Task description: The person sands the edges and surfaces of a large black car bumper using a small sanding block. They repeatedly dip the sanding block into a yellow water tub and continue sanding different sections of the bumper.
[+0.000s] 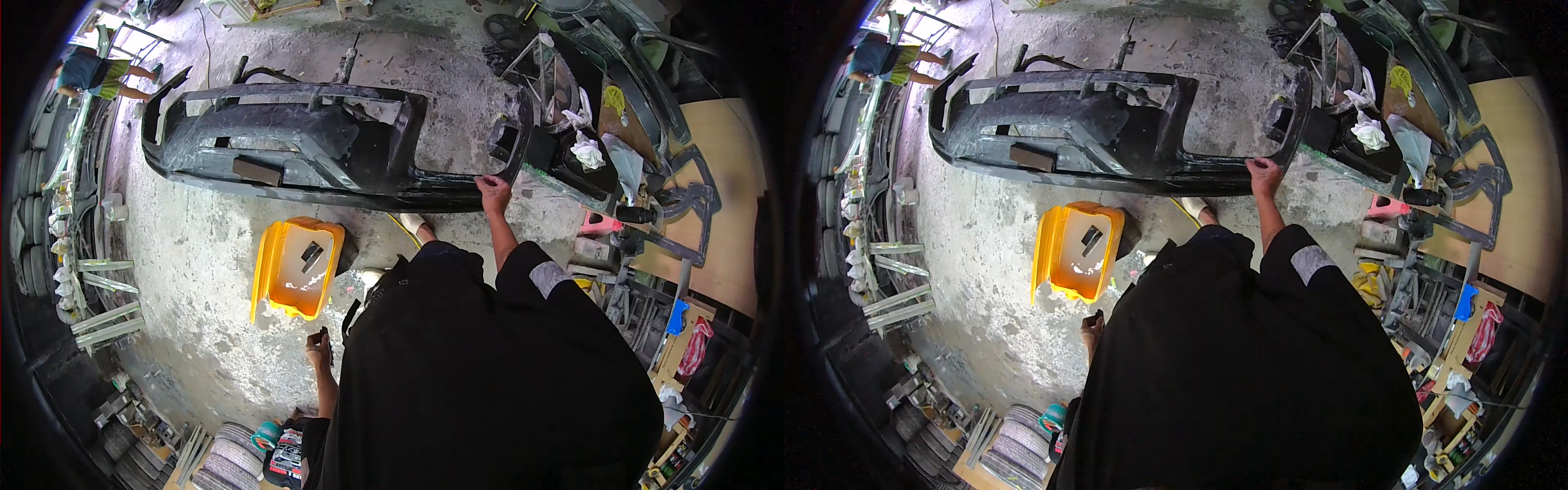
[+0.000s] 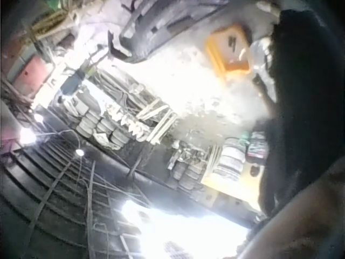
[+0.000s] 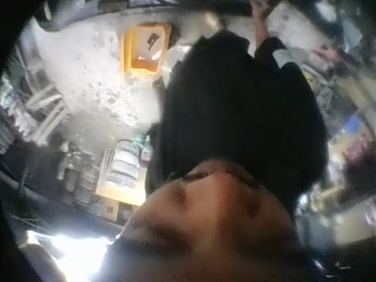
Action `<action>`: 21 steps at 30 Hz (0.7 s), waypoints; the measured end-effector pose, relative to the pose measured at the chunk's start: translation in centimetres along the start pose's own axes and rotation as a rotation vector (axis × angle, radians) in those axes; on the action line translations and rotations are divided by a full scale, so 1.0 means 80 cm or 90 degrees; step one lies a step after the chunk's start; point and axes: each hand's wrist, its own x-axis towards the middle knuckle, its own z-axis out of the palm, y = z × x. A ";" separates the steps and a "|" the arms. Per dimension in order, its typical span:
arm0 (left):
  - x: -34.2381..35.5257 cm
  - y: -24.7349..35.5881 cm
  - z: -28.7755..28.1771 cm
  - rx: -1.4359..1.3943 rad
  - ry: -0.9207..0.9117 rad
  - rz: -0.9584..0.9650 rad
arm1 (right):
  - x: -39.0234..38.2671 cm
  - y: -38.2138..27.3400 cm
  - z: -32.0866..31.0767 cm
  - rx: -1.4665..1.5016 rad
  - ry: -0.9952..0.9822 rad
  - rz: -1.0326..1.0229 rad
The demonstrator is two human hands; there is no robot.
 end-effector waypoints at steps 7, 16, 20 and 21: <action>0.000 -0.046 0.002 -0.090 0.027 0.004 | -0.054 -0.072 0.048 0.077 -0.021 -0.062; -0.005 -0.032 -0.011 -0.105 0.056 0.008 | -0.089 -0.171 0.105 0.121 -0.221 -0.310; -0.025 -0.033 -0.010 -0.139 0.102 -0.015 | -0.092 -0.240 0.159 0.170 -0.328 -0.456; -0.036 -0.042 -0.007 -0.149 0.122 -0.032 | -0.095 -0.258 0.173 0.147 -0.352 -0.514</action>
